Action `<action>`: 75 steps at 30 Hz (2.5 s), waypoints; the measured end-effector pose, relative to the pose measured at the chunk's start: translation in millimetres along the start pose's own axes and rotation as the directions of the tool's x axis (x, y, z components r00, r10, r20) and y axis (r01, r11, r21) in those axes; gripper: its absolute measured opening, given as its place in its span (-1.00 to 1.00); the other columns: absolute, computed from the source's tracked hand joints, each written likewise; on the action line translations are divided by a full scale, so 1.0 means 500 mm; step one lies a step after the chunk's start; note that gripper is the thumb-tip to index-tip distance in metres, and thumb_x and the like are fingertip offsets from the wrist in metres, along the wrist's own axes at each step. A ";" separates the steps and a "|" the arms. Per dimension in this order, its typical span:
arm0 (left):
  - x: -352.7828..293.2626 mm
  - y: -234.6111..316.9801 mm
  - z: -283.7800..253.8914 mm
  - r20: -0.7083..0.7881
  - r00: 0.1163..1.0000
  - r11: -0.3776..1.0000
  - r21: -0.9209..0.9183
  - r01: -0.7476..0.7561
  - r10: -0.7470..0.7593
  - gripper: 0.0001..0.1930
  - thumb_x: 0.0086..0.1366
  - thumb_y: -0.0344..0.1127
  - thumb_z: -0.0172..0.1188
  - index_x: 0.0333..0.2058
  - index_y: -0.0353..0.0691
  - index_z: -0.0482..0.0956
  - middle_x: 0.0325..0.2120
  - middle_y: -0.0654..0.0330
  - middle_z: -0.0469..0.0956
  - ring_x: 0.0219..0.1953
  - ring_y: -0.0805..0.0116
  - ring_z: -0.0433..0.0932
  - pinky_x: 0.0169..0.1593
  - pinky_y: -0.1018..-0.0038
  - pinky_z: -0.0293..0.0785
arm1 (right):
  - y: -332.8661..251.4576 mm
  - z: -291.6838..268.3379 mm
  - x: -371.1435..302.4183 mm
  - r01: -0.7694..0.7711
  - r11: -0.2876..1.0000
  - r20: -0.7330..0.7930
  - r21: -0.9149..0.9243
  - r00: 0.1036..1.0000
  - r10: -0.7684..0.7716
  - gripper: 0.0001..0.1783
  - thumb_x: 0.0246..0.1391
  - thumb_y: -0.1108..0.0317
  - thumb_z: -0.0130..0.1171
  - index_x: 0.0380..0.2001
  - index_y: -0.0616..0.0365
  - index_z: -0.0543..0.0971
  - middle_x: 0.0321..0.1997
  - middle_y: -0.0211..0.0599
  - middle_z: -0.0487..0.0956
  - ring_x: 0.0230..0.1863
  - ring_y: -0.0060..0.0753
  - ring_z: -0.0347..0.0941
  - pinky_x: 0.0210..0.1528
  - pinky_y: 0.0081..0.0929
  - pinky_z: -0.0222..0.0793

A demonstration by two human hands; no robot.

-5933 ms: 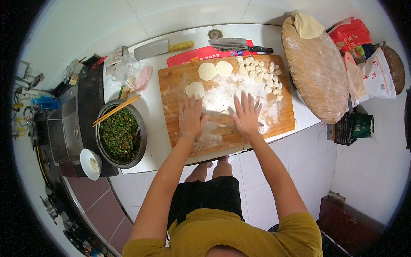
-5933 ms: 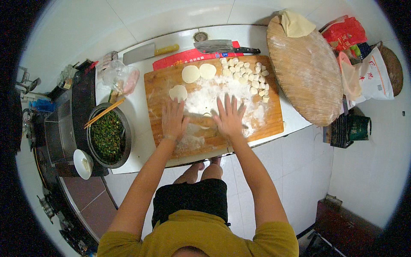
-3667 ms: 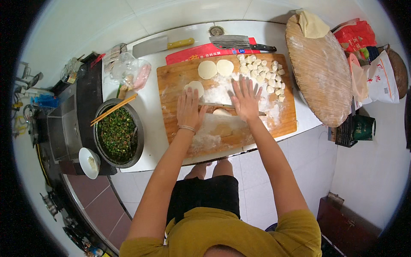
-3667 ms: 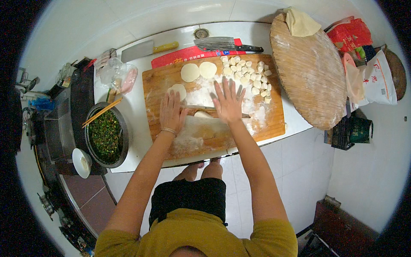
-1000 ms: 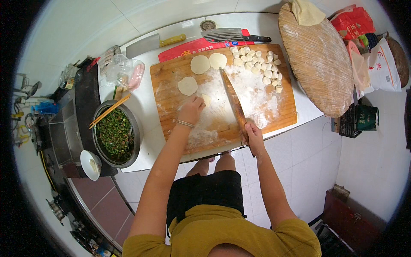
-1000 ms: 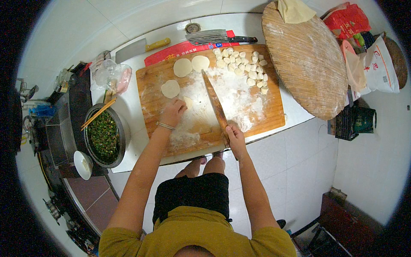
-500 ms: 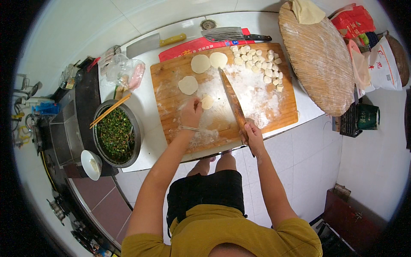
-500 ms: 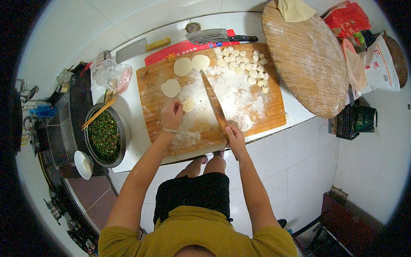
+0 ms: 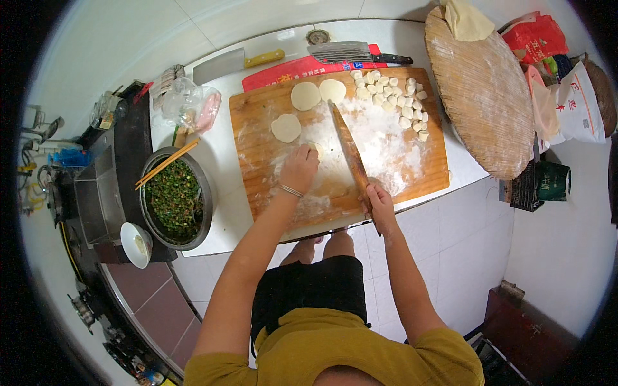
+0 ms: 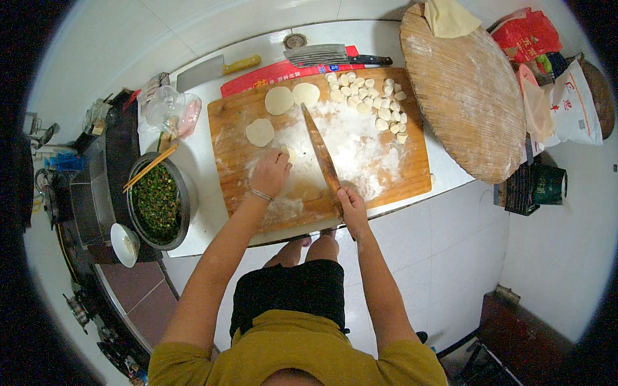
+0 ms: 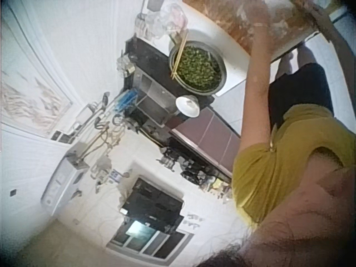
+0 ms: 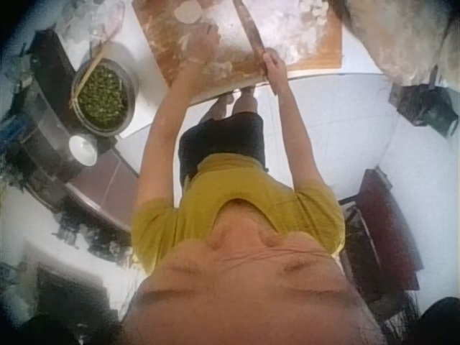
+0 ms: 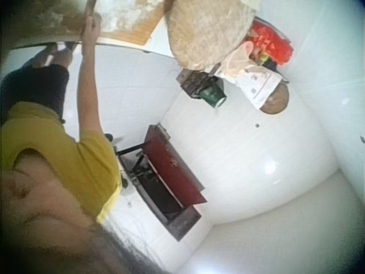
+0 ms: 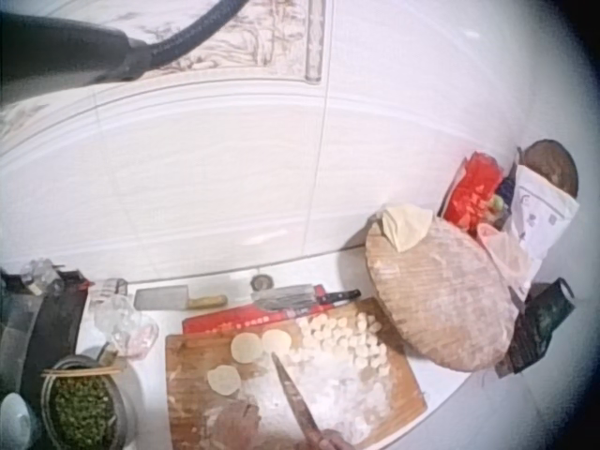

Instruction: The person rolls small dough balls into flat circular discs using a wooden rolling pin on a floured wooden board. They repeatedly pick up a dough ball, flatten it, and roll it out, placing the finished discs on the board.

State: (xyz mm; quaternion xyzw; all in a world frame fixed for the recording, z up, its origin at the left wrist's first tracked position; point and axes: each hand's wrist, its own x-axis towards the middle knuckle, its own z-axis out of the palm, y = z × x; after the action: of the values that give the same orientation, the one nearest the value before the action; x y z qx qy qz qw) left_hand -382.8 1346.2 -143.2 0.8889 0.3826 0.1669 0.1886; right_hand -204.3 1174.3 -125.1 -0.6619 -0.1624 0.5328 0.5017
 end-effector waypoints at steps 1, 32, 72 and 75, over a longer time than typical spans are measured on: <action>-0.002 -0.007 0.005 0.007 1.000 1.000 0.015 -0.015 0.015 -0.77 0.09 -0.39 0.23 -0.26 -0.26 0.46 -0.32 0.03 0.49 -0.26 0.01 0.50 -0.21 0.19 0.44 | 0.008 -0.001 0.003 0.032 0.999 0.008 -0.014 0.999 -0.032 -0.66 0.30 0.09 -0.03 -0.45 0.09 0.46 -0.58 -0.49 0.41 -0.67 -0.69 0.23 -0.65 -0.67 0.14; -0.132 0.037 0.005 0.182 0.928 0.946 0.072 0.316 -0.324 -0.09 0.20 0.03 0.13 0.33 -0.36 -0.11 0.38 -0.06 -0.15 0.42 0.04 -0.20 0.40 0.10 -0.23 | -0.031 -0.027 0.025 0.402 0.702 0.111 -0.588 0.900 -0.423 -0.74 0.14 0.22 0.17 -0.21 0.17 0.53 -0.41 -0.25 0.52 -0.42 -0.33 0.44 -0.34 -0.41 0.38; -0.110 0.004 -0.032 0.000 0.964 0.963 -0.060 -0.264 0.265 -0.33 0.05 -0.31 0.24 0.17 -0.29 0.27 0.26 0.02 0.18 0.25 0.03 0.22 0.28 0.18 0.17 | -0.090 0.056 0.096 0.504 0.525 0.451 -0.685 0.860 -0.237 -0.67 0.15 0.16 0.12 -0.18 0.21 0.49 -0.34 -0.10 0.53 -0.28 -0.03 0.49 -0.24 -0.21 0.40; -0.116 0.019 -0.030 0.091 0.974 0.976 -0.086 -0.201 0.209 -0.34 0.07 -0.26 0.23 0.16 -0.33 0.28 0.26 0.03 0.18 0.27 0.07 0.21 0.29 0.22 0.16 | -0.067 0.030 0.110 0.311 0.758 0.382 -0.573 0.920 -0.088 -0.68 0.22 0.16 0.05 -0.20 0.23 0.51 -0.44 -0.22 0.52 -0.35 -0.23 0.48 -0.30 -0.33 0.39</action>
State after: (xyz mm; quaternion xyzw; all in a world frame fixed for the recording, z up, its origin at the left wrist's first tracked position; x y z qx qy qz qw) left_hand -421.5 1300.1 -134.5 0.9231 0.2721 0.1553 0.2231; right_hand -185.9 1237.8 -125.9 -0.6690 -0.4819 0.4950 0.2743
